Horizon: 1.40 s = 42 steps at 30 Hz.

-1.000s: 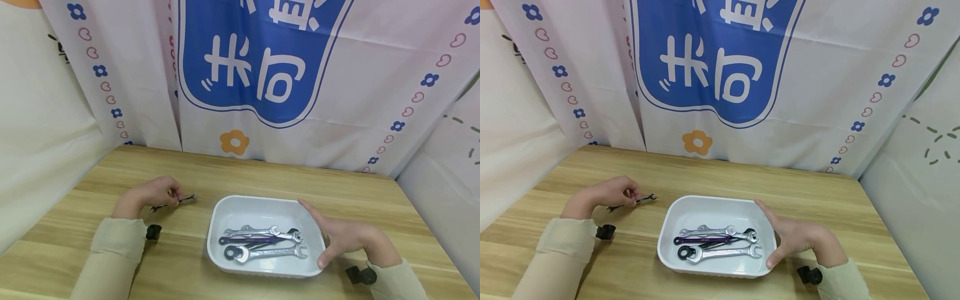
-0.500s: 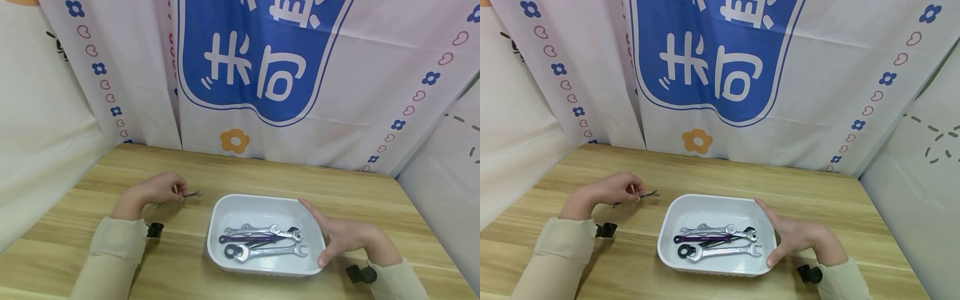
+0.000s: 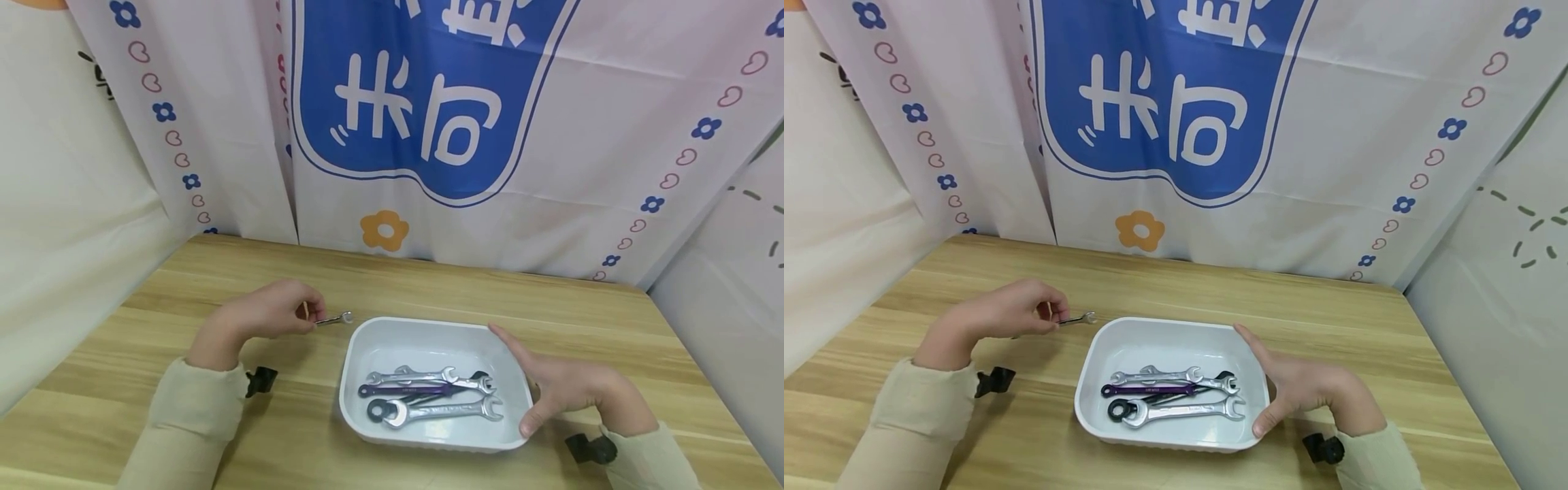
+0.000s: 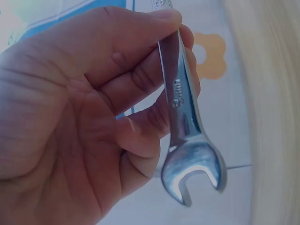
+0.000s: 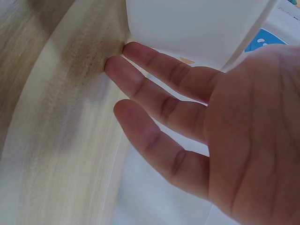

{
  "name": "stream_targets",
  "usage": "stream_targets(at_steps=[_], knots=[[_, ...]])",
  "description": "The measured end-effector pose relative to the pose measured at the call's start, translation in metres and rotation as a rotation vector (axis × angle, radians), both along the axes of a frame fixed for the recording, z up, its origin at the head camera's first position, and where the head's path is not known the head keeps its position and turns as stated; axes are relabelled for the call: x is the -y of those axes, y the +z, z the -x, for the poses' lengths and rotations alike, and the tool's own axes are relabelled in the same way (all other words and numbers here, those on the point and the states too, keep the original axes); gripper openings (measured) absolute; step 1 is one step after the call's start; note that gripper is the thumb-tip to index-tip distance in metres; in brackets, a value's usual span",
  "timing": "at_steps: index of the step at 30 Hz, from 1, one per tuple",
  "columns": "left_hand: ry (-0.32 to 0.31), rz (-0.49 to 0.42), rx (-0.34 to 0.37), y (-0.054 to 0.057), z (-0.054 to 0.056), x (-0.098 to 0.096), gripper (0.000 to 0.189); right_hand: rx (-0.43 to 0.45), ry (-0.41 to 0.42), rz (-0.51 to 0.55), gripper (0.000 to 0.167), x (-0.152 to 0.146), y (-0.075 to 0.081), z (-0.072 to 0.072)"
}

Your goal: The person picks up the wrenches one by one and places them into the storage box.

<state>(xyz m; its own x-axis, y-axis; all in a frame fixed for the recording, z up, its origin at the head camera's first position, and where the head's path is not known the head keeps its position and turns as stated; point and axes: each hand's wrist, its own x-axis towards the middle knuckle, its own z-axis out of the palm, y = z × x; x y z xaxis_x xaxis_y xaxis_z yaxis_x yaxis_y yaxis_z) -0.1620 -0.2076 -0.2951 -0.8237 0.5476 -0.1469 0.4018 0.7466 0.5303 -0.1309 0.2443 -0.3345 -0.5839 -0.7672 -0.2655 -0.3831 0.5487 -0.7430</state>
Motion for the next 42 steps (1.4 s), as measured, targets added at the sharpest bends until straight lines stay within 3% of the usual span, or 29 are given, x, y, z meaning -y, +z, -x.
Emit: stream_targets(at_steps=[19, 29, 42], knots=[[-0.164, -0.060, -0.136, 0.011, -0.012, -0.042, 0.015, -0.015, -0.011, 0.006, 0.143, -0.008, 0.001, -0.004], [-0.234, -0.100, -0.145, 0.005, -0.018, -0.060, 0.014, -0.019, 0.014, 0.036, 0.141, -0.007, -0.001, 0.000], [-0.404, -0.117, -0.145, 0.002, -0.022, -0.093, 0.013, -0.022, 0.004, 0.000, 0.142, -0.003, -0.004, 0.002]])
